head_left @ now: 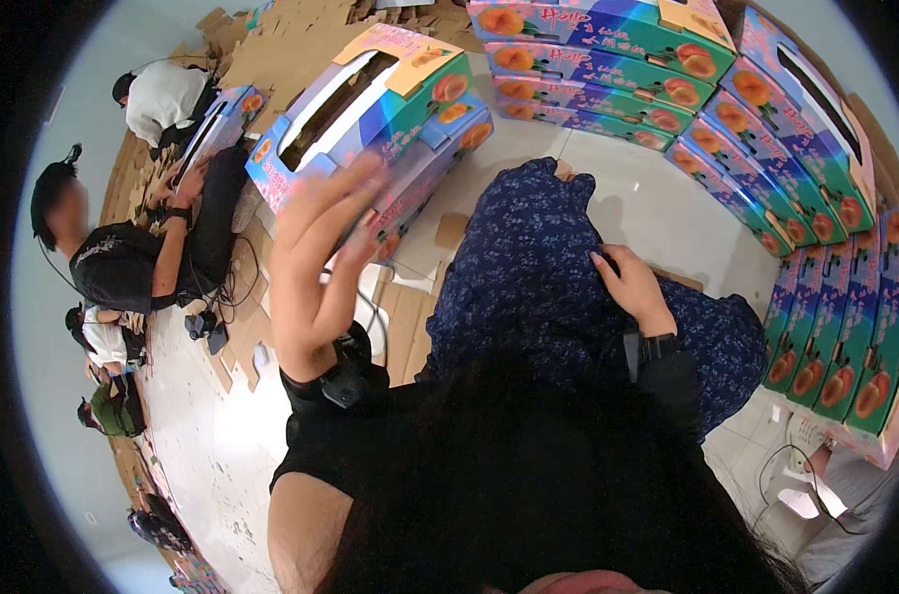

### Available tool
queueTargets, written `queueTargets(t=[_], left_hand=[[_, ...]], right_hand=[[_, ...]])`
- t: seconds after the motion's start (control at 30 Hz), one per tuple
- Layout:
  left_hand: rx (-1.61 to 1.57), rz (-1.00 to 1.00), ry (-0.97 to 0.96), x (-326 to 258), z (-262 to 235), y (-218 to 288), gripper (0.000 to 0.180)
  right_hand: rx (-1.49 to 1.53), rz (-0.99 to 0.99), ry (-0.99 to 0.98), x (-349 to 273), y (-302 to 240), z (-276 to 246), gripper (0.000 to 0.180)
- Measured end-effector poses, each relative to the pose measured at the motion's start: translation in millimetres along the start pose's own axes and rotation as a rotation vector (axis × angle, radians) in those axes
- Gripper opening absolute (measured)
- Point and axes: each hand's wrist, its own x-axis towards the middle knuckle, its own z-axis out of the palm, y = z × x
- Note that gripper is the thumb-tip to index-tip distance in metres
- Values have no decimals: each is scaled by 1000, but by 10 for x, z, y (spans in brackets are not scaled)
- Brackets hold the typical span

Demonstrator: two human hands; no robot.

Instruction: Fold and stack cardboard boxes used for packaging peaches.

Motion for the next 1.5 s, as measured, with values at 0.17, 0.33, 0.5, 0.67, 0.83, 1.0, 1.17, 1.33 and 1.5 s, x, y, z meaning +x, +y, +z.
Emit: queueTargets(t=[0.17,0.33,0.5,0.67,0.83,1.0,1.17,1.33,1.5], left_hand=[[-413,-546,-611,-135,280,-283,27],[-687,-907,-1117,-642,886,-870,46],[-322,-1054,-1530,-1854,1096,-1870,51],[-245,-1402,-1646,-2987,510,-1666,27],[-365,-1375,-1461,-4560,723,-1562,27],[-402,-873,-1064,-5667,1359,-1645,28],[-187,-948,-466,-3602,1596,-1577,37],[-190,-604,348,-1359,1191,-1326,32],[18,-271,655,-553,592,-1158,21]], right_hand=[[37,-29,7,34,8,13,41],[57,-56,24,55,52,33,40],[71,-24,-30,56,5,6,42],[87,-25,-32,1,55,-16,45],[85,34,-65,8,69,22,50],[53,70,-112,40,76,-12,52],[96,103,-103,45,130,12,49],[134,96,-86,32,76,2,46],[138,100,-79,46,46,4,45]])
